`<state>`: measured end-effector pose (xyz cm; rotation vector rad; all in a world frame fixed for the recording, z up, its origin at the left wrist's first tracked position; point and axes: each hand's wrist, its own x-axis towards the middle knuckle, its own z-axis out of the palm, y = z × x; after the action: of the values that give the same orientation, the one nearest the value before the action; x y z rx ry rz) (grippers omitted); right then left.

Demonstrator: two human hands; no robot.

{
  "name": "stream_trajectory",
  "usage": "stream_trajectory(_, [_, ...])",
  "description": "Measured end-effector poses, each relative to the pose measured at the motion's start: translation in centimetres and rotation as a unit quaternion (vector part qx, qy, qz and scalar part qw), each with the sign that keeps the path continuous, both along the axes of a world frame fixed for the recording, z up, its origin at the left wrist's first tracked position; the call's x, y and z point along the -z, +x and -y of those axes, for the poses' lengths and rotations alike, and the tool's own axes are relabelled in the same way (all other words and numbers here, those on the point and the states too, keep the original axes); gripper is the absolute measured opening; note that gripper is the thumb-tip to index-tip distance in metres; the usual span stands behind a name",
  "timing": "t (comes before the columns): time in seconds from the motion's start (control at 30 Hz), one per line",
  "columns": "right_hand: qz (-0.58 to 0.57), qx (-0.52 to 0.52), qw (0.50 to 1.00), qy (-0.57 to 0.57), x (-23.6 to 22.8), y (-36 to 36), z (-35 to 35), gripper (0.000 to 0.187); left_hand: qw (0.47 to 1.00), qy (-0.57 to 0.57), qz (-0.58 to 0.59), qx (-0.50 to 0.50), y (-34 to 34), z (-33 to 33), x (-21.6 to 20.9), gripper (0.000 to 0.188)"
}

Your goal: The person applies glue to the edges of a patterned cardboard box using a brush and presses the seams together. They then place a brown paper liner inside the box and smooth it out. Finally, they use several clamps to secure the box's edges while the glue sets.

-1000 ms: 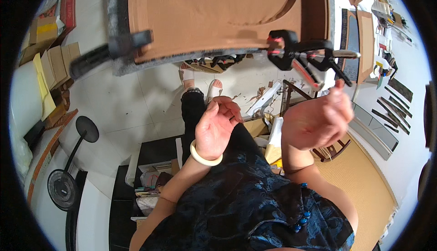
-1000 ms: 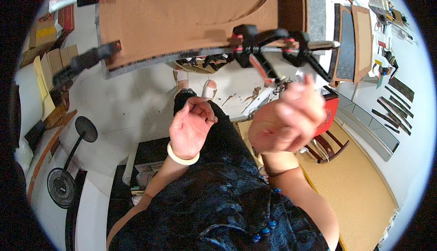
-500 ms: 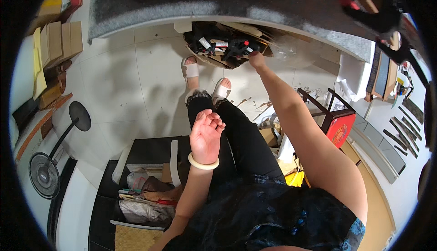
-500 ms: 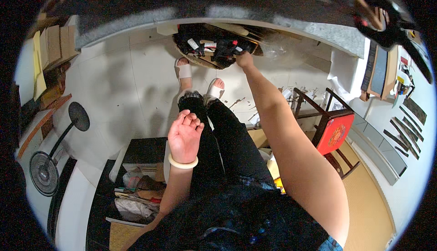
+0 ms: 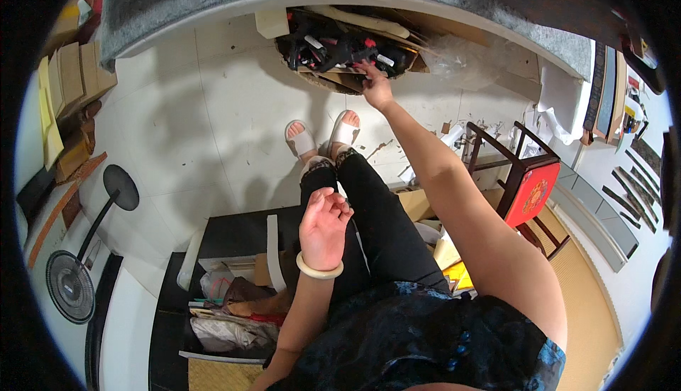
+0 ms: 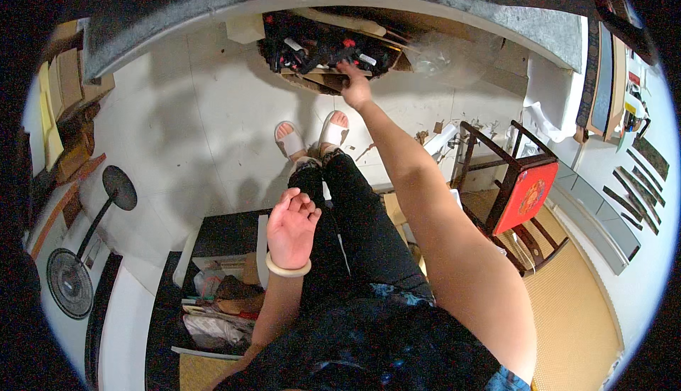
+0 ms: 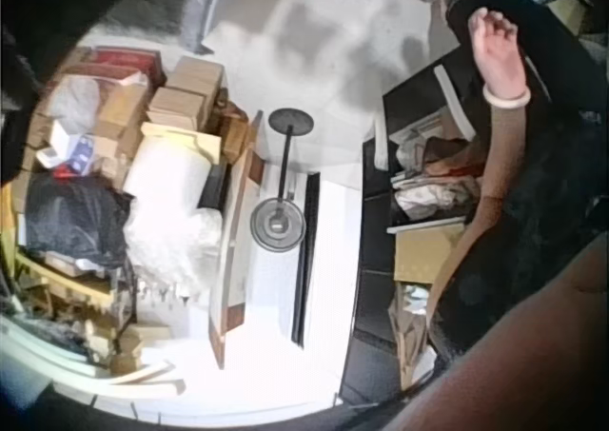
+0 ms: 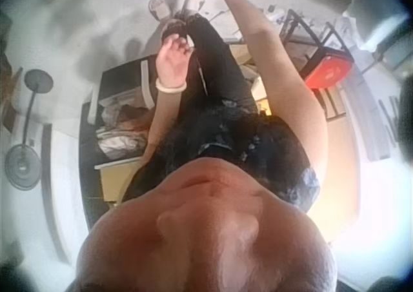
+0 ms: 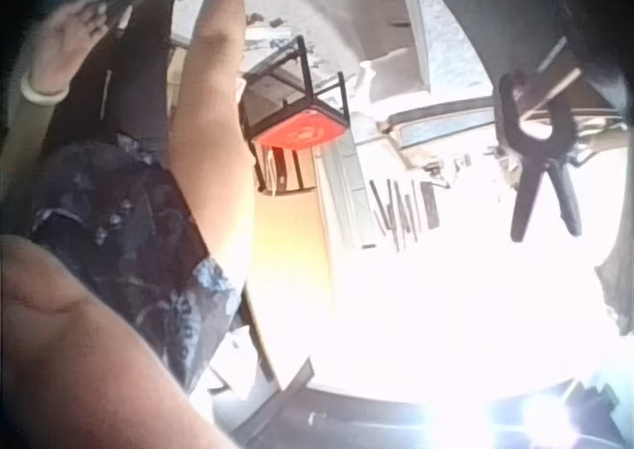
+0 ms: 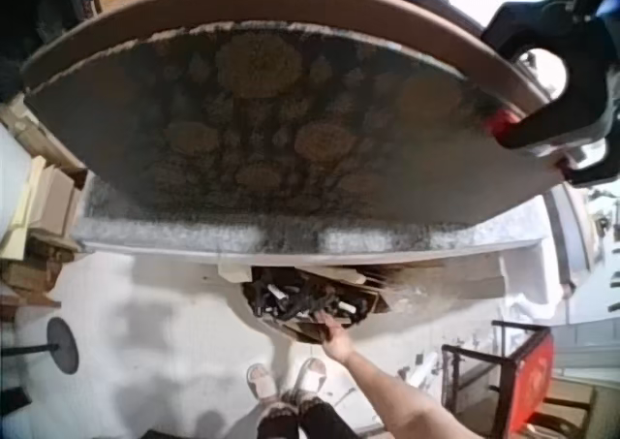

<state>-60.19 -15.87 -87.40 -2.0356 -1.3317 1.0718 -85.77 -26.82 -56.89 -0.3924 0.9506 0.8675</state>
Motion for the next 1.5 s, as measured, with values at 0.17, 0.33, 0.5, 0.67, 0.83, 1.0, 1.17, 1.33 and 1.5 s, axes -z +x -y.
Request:
stream_trajectory(0.17, [0.155,0.133,0.975,-0.087,7.6,4.3,-2.3,0.057,1.000,0.013,-0.013,0.006,-1.6,-1.1,1.3,0.024])
stream_trajectory(0.33, [0.206,0.100,0.960,-0.163,7.8,2.3,-4.6,0.066,0.999,0.013,-0.037,-0.014,-1.2,-1.0,3.3,0.023])
stream_trajectory(0.5, [0.201,0.102,0.970,-0.087,6.6,1.6,-2.3,0.056,0.999,0.020,-0.025,0.028,1.0,-1.9,6.4,0.020])
stream_trajectory(0.67, [0.140,0.207,0.968,0.025,2.2,0.2,3.5,0.009,0.987,0.072,-0.119,0.078,3.8,-4.2,10.6,0.016])
stream_trajectory(0.83, [0.099,0.367,0.922,-0.074,5.9,3.0,2.5,0.047,0.977,0.081,-0.160,0.113,4.7,-5.3,12.3,0.016])
stream_trajectory(1.0, [0.047,0.442,0.891,-0.096,12.7,6.3,-2.7,0.057,0.979,0.056,-0.144,0.130,4.3,-3.2,12.8,0.014])
stream_trajectory(1.17, [0.081,0.450,0.888,-0.051,8.9,6.8,-2.7,0.051,0.980,0.053,-0.145,0.127,3.5,-2.6,11.8,0.015])
stream_trajectory(1.33, [-0.004,0.458,0.886,0.075,0.4,6.2,-0.4,0.033,0.975,0.050,-0.164,0.143,3.3,-4.6,9.7,0.014])
stream_trajectory(1.5, [-0.197,0.277,0.937,0.078,-21.5,2.4,3.0,0.022,0.932,0.181,-0.254,0.183,5.4,-8.6,3.2,0.047])
